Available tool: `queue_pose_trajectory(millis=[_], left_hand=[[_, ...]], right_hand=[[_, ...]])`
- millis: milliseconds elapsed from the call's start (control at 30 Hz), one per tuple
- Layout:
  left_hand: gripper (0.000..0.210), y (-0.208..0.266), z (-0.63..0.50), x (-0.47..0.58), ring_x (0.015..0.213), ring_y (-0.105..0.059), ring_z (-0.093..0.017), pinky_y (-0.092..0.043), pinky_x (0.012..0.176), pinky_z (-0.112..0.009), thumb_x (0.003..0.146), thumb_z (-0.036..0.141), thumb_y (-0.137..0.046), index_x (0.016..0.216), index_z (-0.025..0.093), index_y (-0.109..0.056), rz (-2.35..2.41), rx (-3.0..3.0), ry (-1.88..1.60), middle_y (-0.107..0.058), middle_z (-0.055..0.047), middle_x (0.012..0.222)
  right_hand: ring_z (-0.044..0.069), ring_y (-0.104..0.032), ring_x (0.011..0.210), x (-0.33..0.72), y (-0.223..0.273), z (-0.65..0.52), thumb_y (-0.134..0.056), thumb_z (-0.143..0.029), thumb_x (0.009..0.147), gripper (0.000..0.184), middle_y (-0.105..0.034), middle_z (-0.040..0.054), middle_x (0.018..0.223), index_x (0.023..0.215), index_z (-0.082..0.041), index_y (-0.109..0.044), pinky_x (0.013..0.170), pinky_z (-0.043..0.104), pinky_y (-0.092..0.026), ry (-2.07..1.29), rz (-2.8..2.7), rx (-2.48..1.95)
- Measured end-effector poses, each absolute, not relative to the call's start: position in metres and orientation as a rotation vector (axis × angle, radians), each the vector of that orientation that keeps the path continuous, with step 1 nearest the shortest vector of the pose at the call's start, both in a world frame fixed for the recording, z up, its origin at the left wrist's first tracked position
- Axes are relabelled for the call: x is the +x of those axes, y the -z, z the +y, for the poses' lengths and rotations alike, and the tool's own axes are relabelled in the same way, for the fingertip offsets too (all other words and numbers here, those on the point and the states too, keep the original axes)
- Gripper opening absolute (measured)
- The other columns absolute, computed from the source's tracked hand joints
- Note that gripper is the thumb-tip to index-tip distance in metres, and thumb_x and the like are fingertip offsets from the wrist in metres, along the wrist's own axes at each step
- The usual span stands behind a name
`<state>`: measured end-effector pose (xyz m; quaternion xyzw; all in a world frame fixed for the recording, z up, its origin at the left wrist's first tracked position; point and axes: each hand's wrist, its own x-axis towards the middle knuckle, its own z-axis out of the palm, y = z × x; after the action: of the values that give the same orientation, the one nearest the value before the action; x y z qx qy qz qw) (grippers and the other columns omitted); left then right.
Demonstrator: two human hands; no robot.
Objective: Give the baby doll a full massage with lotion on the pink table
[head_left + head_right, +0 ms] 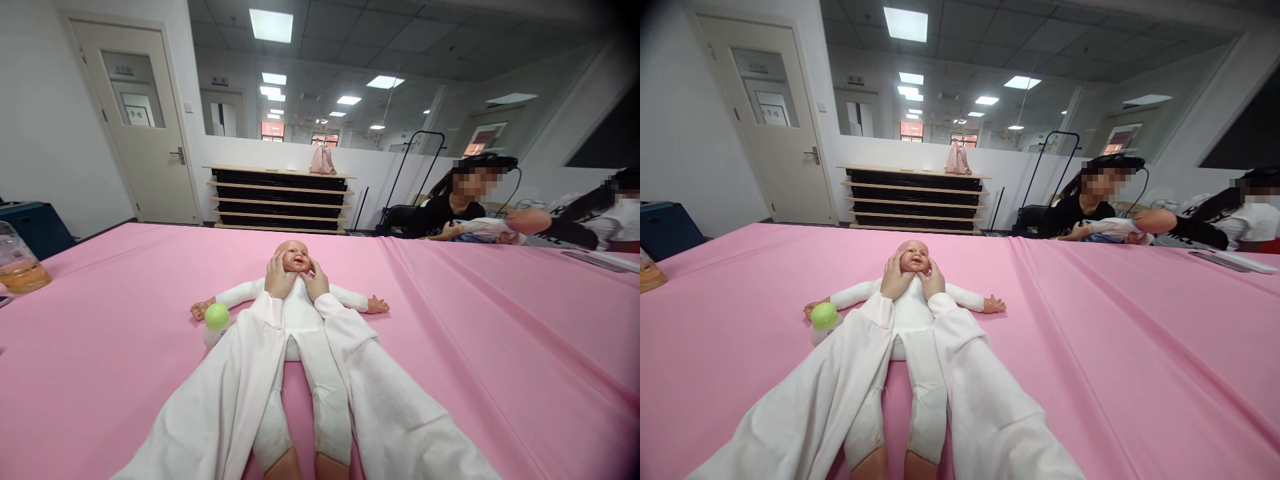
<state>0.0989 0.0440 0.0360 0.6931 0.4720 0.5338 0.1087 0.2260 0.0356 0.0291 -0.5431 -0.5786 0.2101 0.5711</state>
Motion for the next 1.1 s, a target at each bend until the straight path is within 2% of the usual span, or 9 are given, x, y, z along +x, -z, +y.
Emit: queue_pose_trajectory(millis=[100, 200, 300, 433, 633, 733, 833, 1000, 1100], left_hand=[[0.059, -0.0379, 0.0433, 0.097, 0.125, -0.034, -0.024, -0.026, 0.105, -0.041, 0.067, 0.014, -0.058, 0.123, 0.021, -0.04, 1.376, 1.994, -1.538, -0.042, -0.01, 0.129], [0.048, -0.0406, 0.0423, 0.0958, 0.125, -0.034, -0.022, -0.026, 0.105, -0.04, 0.075, 0.016, -0.05, 0.123, 0.02, -0.042, 1.365, 1.947, -1.513, -0.042, -0.009, 0.13], [0.046, -0.0421, 0.0412, 0.0967, 0.125, -0.034, -0.023, -0.026, 0.105, -0.04, 0.077, 0.026, -0.052, 0.122, 0.02, -0.042, 1.372, 1.939, -1.514, -0.042, -0.01, 0.129], [0.06, -0.0416, 0.0406, 0.0985, 0.123, -0.036, -0.025, -0.027, 0.105, -0.04, 0.068, 0.029, -0.065, 0.122, 0.019, -0.042, 1.399, 1.971, -1.544, -0.044, -0.011, 0.127], [0.046, -0.0422, 0.0406, 0.0962, 0.123, -0.036, -0.022, -0.027, 0.105, -0.038, 0.078, 0.02, -0.052, 0.122, 0.018, -0.042, 1.401, 1.936, -1.519, -0.044, -0.01, 0.128], [0.044, -0.0431, 0.0405, 0.0956, 0.123, -0.036, -0.021, -0.026, 0.106, -0.038, 0.08, 0.016, -0.047, 0.123, 0.018, -0.042, 1.394, 1.933, -1.501, -0.043, -0.01, 0.129], [0.045, -0.0438, 0.0398, 0.0966, 0.123, -0.036, -0.022, -0.026, 0.105, -0.039, 0.078, 0.02, -0.052, 0.122, 0.018, -0.042, 1.392, 1.934, -1.504, -0.044, -0.011, 0.129], [0.065, -0.0435, 0.0389, 0.0976, 0.122, -0.036, -0.025, -0.028, 0.104, -0.039, 0.065, 0.03, -0.069, 0.122, 0.017, -0.041, 1.391, 1.965, -1.531, -0.044, -0.012, 0.127], [0.057, -0.0423, 0.0404, 0.0965, 0.122, -0.037, -0.024, -0.028, 0.104, -0.039, 0.07, 0.027, -0.064, 0.122, 0.018, -0.042, 1.378, 1.961, -1.542, -0.045, -0.011, 0.126]], right_hand=[[0.019, -0.055, 0.105, 0.2261, -0.03, 0.035, -0.053, -0.014, 0.072, 0.046, -0.058, 0.0057, 0.117, 0.118, -0.02, -0.051, 0.093, 0.036, -0.044, -0.458, -1.378, -1.29], [0.017, -0.053, 0.108, 0.2259, -0.0318, 0.0343, -0.041, -0.012, 0.078, 0.04, -0.057, 0.0057, 0.119, 0.116, -0.019, -0.053, 0.097, 0.036, -0.04, -0.412, -1.378, -1.31], [0.019, -0.053, 0.108, 0.2248, -0.0334, 0.0336, -0.05, -0.021, 0.077, 0.042, -0.055, 0.0085, 0.121, 0.119, -0.018, -0.051, 0.095, 0.036, -0.042, -0.455, -1.366, -1.317], [0.021, -0.054, 0.107, 0.2239, -0.0345, 0.0325, -0.063, -0.027, 0.068, 0.056, -0.054, 0.0104, 0.121, 0.121, -0.017, -0.049, 0.091, 0.035, -0.046, -0.504, -1.373, -1.291], [0.017, -0.055, 0.107, 0.2258, -0.0343, 0.0325, -0.048, -0.023, 0.079, 0.04, -0.056, 0.0072, 0.121, 0.119, -0.018, -0.051, 0.094, 0.032, -0.043, -0.488, -1.363, -1.289], [0.017, -0.055, 0.107, 0.2262, -0.0331, 0.0337, -0.048, -0.022, 0.079, 0.04, -0.056, 0.0055, 0.121, 0.118, -0.02, -0.052, 0.095, 0.033, -0.044, -0.475, -1.361, -1.28], [0.019, -0.054, 0.108, 0.2256, -0.0325, 0.034, -0.055, -0.028, 0.075, 0.045, -0.056, 0.007, 0.121, 0.119, -0.018, -0.052, 0.093, 0.033, -0.045, -0.493, -1.344, -1.27], [0.02, -0.054, 0.108, 0.2247, -0.0343, 0.0316, -0.064, -0.029, 0.068, 0.056, -0.055, 0.0095, 0.121, 0.12, -0.016, -0.05, 0.092, 0.032, -0.046, -0.527, -1.347, -1.258], [0.019, -0.054, 0.108, 0.2254, -0.0354, 0.0308, -0.058, -0.027, 0.073, 0.049, -0.055, 0.0094, 0.121, 0.121, -0.015, -0.051, 0.092, 0.032, -0.046, -0.511, -1.355, -1.272]])
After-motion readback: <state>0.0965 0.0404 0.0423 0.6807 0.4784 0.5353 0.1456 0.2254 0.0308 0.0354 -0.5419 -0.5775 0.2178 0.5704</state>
